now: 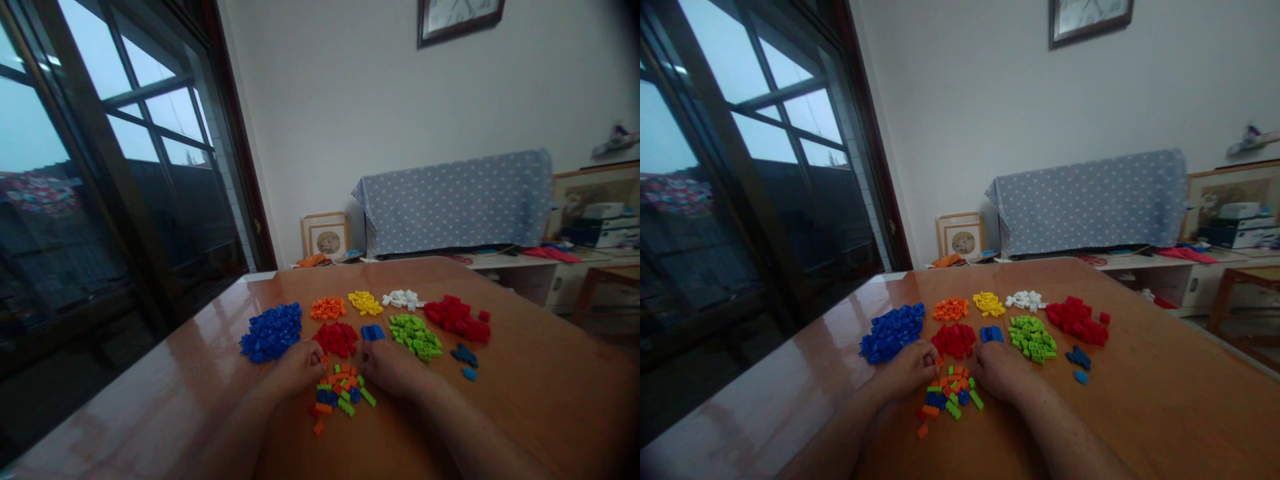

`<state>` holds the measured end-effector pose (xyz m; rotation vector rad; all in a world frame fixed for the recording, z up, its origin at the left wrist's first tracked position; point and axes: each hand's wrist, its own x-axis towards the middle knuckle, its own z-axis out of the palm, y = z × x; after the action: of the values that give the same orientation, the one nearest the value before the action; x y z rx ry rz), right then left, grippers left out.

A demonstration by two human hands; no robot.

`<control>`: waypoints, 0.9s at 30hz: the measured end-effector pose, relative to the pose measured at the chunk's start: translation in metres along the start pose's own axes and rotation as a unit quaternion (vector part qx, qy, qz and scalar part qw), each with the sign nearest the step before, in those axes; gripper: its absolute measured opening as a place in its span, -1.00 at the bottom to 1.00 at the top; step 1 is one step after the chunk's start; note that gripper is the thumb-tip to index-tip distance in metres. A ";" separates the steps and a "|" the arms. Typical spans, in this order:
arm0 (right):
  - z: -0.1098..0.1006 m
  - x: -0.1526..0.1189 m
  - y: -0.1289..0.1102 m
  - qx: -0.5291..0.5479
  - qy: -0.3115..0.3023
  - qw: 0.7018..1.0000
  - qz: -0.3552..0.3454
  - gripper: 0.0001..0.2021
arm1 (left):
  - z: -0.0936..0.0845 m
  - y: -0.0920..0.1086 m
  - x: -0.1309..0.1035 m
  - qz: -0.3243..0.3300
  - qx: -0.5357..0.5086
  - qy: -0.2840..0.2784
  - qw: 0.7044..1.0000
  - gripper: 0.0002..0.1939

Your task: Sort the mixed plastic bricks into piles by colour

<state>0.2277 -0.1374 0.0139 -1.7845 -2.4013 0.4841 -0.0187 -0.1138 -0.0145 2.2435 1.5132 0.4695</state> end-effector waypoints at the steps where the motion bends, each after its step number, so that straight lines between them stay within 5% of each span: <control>1: 0.000 0.000 0.000 0.003 0.000 1.000 -0.001 -0.76 | 0.001 0.000 0.000 0.001 -0.002 0.001 1.000 -0.86; 5: 0.001 -0.001 -0.001 0.012 0.000 1.000 0.005 -0.76 | -0.008 0.001 0.002 0.018 0.002 0.020 1.000 -0.86; 8: 0.001 0.000 -0.001 0.012 0.007 1.000 0.003 -0.76 | -0.027 0.001 0.006 0.019 0.026 0.085 0.996 -0.84; 15: 0.003 0.001 0.000 0.010 0.014 1.000 -0.009 -0.77 | -0.068 -0.011 0.046 -0.066 0.163 0.154 0.972 -0.77; 27: 0.009 0.004 0.007 0.011 0.044 0.998 -0.034 -0.80 | -0.048 -0.032 0.129 -0.127 0.205 0.133 0.961 -0.75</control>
<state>0.2308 -0.1338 0.0030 -1.6734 -2.3788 0.4129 -0.0209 0.0233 0.0181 2.2973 2.1776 0.4222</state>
